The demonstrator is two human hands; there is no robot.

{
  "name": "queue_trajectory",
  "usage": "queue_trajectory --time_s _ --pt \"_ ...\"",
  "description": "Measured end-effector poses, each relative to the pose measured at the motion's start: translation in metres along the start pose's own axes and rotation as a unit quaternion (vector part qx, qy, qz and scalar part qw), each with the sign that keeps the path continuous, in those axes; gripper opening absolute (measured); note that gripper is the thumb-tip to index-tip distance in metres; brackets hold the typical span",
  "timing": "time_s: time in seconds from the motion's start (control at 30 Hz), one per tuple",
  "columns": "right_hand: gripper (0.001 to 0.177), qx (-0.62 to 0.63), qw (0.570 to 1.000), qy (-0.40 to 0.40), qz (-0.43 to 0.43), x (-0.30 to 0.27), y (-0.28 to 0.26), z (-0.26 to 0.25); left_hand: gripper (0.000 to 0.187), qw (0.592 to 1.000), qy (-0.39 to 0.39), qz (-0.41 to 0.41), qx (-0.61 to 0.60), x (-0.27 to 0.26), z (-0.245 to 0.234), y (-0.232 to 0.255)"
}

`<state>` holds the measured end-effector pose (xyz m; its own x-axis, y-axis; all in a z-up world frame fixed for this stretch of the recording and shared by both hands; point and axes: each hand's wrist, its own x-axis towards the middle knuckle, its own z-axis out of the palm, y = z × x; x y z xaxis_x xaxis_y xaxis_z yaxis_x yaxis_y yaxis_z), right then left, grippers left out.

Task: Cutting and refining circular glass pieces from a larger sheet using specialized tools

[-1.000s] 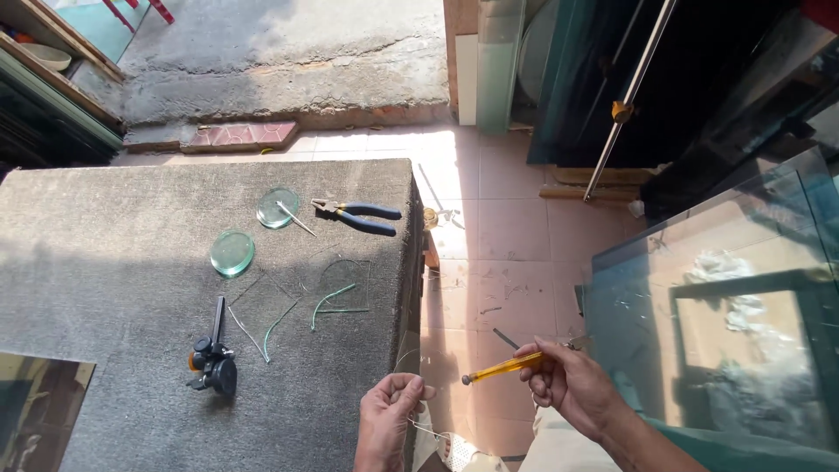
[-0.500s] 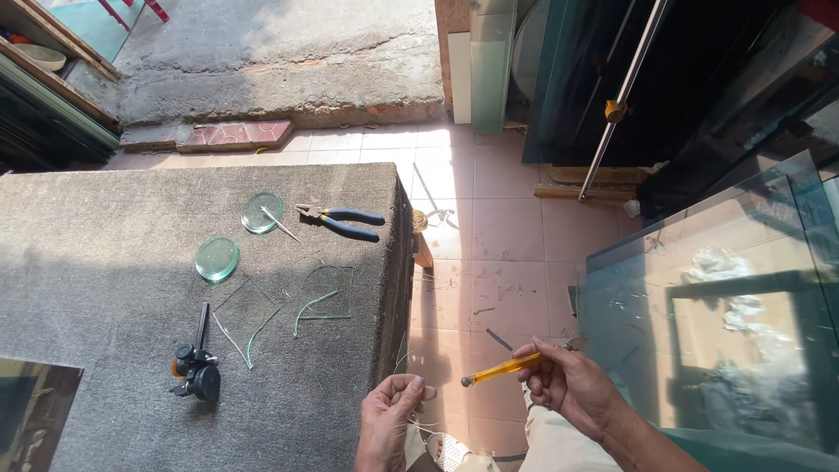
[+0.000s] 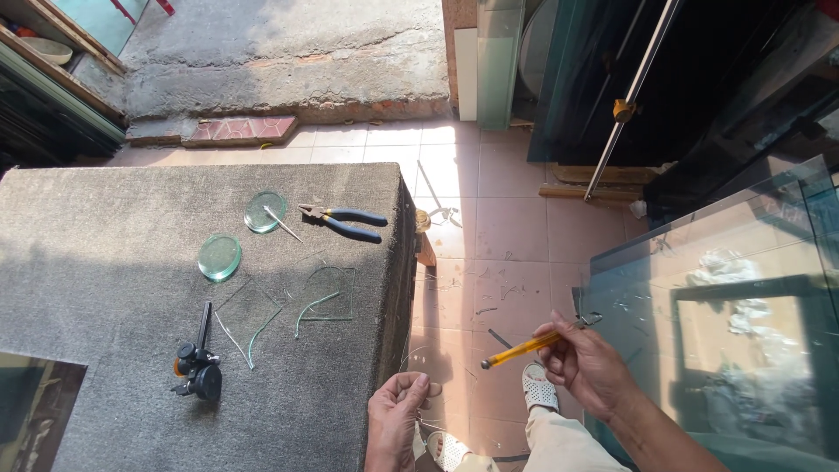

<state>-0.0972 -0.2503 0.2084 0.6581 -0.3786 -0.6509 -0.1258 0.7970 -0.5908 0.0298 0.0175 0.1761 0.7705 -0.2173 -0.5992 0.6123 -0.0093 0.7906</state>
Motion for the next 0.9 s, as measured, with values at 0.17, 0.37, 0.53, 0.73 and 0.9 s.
queue_trajectory --time_s 0.17,0.37,0.53,0.73,0.9 --pt "0.037 0.069 0.997 -0.022 0.014 0.019 0.006 0.003 0.010 1.000 0.004 -0.006 0.005 0.010 0.004 0.002" --pt "0.037 0.057 0.998 -0.012 -0.005 0.031 0.014 -0.001 0.009 1.000 0.015 -0.019 0.017 0.005 0.009 0.014" --pt "0.038 0.057 0.998 -0.014 -0.017 0.035 0.005 0.004 0.016 0.995 -0.029 -0.046 0.088 -0.007 0.013 0.032" --pt "0.037 0.055 0.998 -0.043 -0.001 0.031 -0.018 0.049 0.026 0.991 -0.051 -0.036 0.119 -0.011 0.020 0.037" --pt "0.038 0.022 1.000 -0.004 -0.007 0.045 -0.005 0.060 0.021 0.991 -0.068 -0.021 0.109 -0.008 0.021 0.032"
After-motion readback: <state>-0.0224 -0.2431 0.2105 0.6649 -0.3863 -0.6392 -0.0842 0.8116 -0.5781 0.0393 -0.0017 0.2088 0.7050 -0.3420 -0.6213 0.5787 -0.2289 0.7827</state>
